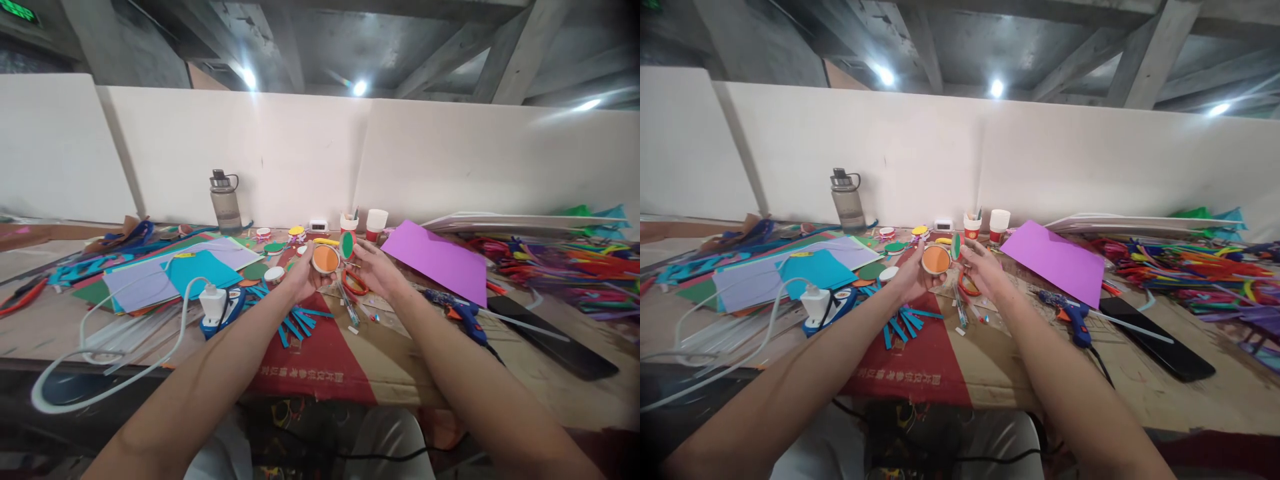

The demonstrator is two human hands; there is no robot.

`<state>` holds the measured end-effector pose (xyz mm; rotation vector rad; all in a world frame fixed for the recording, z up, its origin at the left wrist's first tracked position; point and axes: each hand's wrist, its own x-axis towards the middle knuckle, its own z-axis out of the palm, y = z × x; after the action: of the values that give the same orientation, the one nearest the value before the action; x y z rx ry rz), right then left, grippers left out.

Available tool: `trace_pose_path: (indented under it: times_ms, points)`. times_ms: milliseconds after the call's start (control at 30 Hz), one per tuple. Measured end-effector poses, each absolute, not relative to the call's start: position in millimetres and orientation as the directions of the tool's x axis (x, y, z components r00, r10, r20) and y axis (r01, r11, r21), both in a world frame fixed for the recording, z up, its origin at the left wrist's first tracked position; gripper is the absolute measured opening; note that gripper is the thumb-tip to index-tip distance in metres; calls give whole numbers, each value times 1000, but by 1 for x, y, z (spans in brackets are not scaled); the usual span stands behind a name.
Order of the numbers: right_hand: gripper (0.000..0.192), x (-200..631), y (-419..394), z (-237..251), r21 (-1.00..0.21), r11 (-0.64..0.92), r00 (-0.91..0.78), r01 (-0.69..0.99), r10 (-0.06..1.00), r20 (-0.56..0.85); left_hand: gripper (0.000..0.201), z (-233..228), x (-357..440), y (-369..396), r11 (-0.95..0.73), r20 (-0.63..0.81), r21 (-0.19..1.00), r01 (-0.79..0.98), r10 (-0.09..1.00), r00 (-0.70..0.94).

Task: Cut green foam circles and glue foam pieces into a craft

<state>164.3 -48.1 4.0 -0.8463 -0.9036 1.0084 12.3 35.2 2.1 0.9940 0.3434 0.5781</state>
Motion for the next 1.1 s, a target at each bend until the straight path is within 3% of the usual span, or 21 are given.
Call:
trace_pose_path:
  times_ms: [200, 433, 633, 700, 800, 933, 1000, 1100]
  points:
    - [39, 164, -50, 7, -915, 292, 251, -277, 942, 224, 60, 0, 13, 35, 384, -20, 874, -298, 641, 767]
    - [37, 162, -47, 5, -905, 284, 270, -316, 942, 201, 54, 3, 12, 36, 300, 90, 853, -427, 721, 687]
    - [39, 163, -45, 2, -926, 277, 242, -258, 946, 215, 51, 3, 13, 39, 323, 29, 845, -427, 768, 639]
    - [48, 163, -43, -3, -946, 301, 255, -117, 930, 265, 50, 3, 11, 43, 311, 3, 830, -462, 827, 561]
    - [61, 161, -41, -11, -918, 293, 243, 266, 901, 358, 50, 6, 7, 47, 273, 19, 797, -539, 880, 474]
    - [64, 152, -43, -22, -635, 234, 88, 737, 897, 433, 51, 12, 4, 46, 254, 78, 784, -566, 865, 495]
    - [60, 147, -45, -25, -492, 209, 10, 845, 914, 406, 50, 13, 5, 43, 249, 91, 783, -569, 860, 503]
    - [58, 144, -45, -28, -409, 178, -29, 895, 938, 346, 49, 13, 7, 40, 236, 111, 796, -558, 849, 517]
